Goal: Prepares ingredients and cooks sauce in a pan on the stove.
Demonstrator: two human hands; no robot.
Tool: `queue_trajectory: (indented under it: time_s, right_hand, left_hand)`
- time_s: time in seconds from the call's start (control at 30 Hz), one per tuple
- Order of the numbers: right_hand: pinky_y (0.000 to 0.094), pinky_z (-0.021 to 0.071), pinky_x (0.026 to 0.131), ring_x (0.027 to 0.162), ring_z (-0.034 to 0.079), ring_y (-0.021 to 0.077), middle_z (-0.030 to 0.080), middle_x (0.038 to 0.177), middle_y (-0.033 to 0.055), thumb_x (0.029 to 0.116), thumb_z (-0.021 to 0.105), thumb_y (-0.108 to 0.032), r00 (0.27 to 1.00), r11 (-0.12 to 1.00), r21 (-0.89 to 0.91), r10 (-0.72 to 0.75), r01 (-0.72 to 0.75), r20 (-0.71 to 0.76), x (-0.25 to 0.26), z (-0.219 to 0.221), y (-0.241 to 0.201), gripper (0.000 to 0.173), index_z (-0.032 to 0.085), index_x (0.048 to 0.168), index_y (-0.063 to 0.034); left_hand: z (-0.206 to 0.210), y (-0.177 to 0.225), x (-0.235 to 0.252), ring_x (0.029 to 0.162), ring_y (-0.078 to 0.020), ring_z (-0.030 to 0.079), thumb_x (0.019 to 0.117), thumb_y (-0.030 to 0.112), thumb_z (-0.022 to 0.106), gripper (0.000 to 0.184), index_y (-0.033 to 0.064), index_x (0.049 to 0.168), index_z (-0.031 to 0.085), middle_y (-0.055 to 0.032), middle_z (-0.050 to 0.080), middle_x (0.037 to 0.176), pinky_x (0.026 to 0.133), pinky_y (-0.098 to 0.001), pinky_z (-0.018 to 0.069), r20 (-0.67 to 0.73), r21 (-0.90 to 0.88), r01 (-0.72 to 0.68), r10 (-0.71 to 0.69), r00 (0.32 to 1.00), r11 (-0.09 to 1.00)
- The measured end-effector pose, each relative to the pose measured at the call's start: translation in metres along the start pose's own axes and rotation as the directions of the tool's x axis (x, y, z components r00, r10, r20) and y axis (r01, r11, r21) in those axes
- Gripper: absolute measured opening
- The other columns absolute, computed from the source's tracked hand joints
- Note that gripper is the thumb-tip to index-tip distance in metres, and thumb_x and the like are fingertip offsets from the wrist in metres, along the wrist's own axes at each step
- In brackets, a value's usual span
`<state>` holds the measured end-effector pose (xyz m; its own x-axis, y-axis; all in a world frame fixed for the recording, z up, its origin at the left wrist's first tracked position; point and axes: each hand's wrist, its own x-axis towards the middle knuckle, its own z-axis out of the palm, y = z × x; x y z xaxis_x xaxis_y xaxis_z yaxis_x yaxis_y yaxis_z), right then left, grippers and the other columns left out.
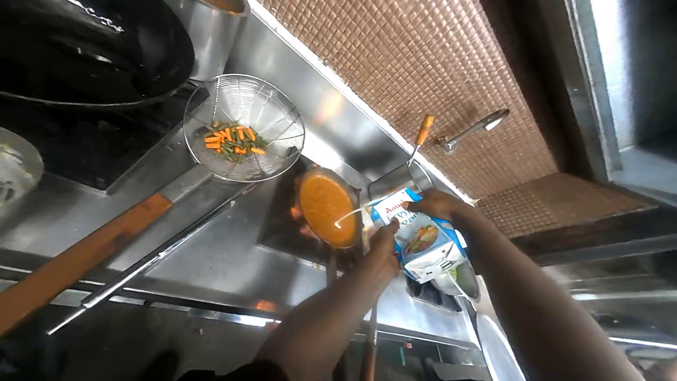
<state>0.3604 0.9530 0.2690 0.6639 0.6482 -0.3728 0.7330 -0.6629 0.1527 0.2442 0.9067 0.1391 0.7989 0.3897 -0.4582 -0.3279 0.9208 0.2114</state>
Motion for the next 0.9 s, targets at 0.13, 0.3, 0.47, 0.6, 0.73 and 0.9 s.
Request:
queue_trajectory:
  time_s: [0.13, 0.3, 0.47, 0.6, 0.73, 0.9]
  right_hand:
    - [0.0562, 0.0503, 0.081, 0.087, 0.064, 0.0331, 0.067, 0.093, 0.0205, 0.1005, 0.066, -0.040, 0.999, 0.997, -0.069, -0.020, 0.018, -0.032, -0.003, -0.006, -0.008, 0.041, 0.069, 0.102, 0.0014]
    - [0.0546, 0.0499, 0.074, 0.078, 0.062, 0.0310, 0.065, 0.086, 0.0189, 0.1007, 0.066, -0.036, 0.997, 0.997, -0.054, -0.055, 0.051, -0.060, -0.012, -0.018, -0.009, 0.038, 0.069, 0.097, 0.0017]
    - [0.0541, 0.0521, 0.074, 0.078, 0.064, 0.0307, 0.067, 0.086, 0.0187, 0.1002, 0.067, -0.037, 0.995, 1.000, -0.010, -0.028, 0.027, -0.098, -0.028, -0.024, -0.006, 0.037, 0.069, 0.097, 0.0007]
    - [0.0534, 0.0515, 0.072, 0.076, 0.064, 0.0302, 0.066, 0.084, 0.0186, 0.0992, 0.069, -0.034, 0.990, 0.998, 0.057, -0.030, 0.038, -0.138, -0.038, -0.026, 0.000, 0.036, 0.068, 0.097, 0.0012]
    - [0.0550, 0.0513, 0.070, 0.076, 0.064, 0.0318, 0.067, 0.083, 0.0188, 0.0985, 0.069, -0.035, 0.986, 0.998, 0.048, -0.033, 0.041, -0.164, -0.049, -0.029, -0.001, 0.035, 0.069, 0.097, -0.0002]
    - [0.0594, 0.0495, 0.075, 0.082, 0.064, 0.0356, 0.066, 0.087, 0.0203, 0.0969, 0.071, -0.035, 0.986, 0.999, 0.001, -0.049, 0.050, -0.159, -0.046, -0.012, -0.011, 0.035, 0.069, 0.095, 0.0003]
  left_hand:
    - [0.003, 0.004, -0.002, 0.130, -0.0362, 0.051, 0.1043, 0.054, 0.051, 0.063, 0.0090, 0.148, 0.046, -0.0197, 0.050, 0.147, 0.100, -0.0588, 0.0457, -0.025, -0.007, 0.004, -0.004, 1.000, 1.000]
    - [0.011, 0.005, 0.001, 0.125, -0.0352, 0.055, 0.1056, 0.053, 0.049, 0.061, 0.0072, 0.145, 0.049, -0.0201, 0.054, 0.141, 0.099, -0.0583, 0.0479, -0.021, -0.023, -0.029, 0.028, 0.999, 0.999]
    - [0.018, 0.005, -0.008, 0.125, -0.0347, 0.055, 0.1035, 0.056, 0.051, 0.063, 0.0092, 0.146, 0.049, -0.0191, 0.055, 0.140, 0.098, -0.0585, 0.0485, -0.003, -0.029, 0.000, -0.001, 1.000, 1.000]
    - [0.022, 0.009, -0.021, 0.128, -0.0335, 0.053, 0.1055, 0.055, 0.047, 0.061, 0.0104, 0.147, 0.047, -0.0179, 0.053, 0.143, 0.100, -0.0578, 0.0470, 0.019, 0.013, 0.004, -0.004, 1.000, 1.000]
    - [0.024, 0.010, -0.025, 0.121, -0.0332, 0.057, 0.1058, 0.054, 0.047, 0.059, 0.0082, 0.143, 0.051, -0.0188, 0.057, 0.137, 0.096, -0.0561, 0.0496, 0.005, 0.052, -0.017, 0.016, 1.000, 0.998]
    - [0.002, 0.003, -0.005, 0.115, -0.0310, 0.060, 0.1033, 0.043, 0.057, 0.051, 0.0094, 0.142, 0.051, -0.0172, 0.059, 0.132, 0.093, -0.0536, 0.0515, 0.022, -0.012, -0.051, 0.052, 0.998, 0.999]
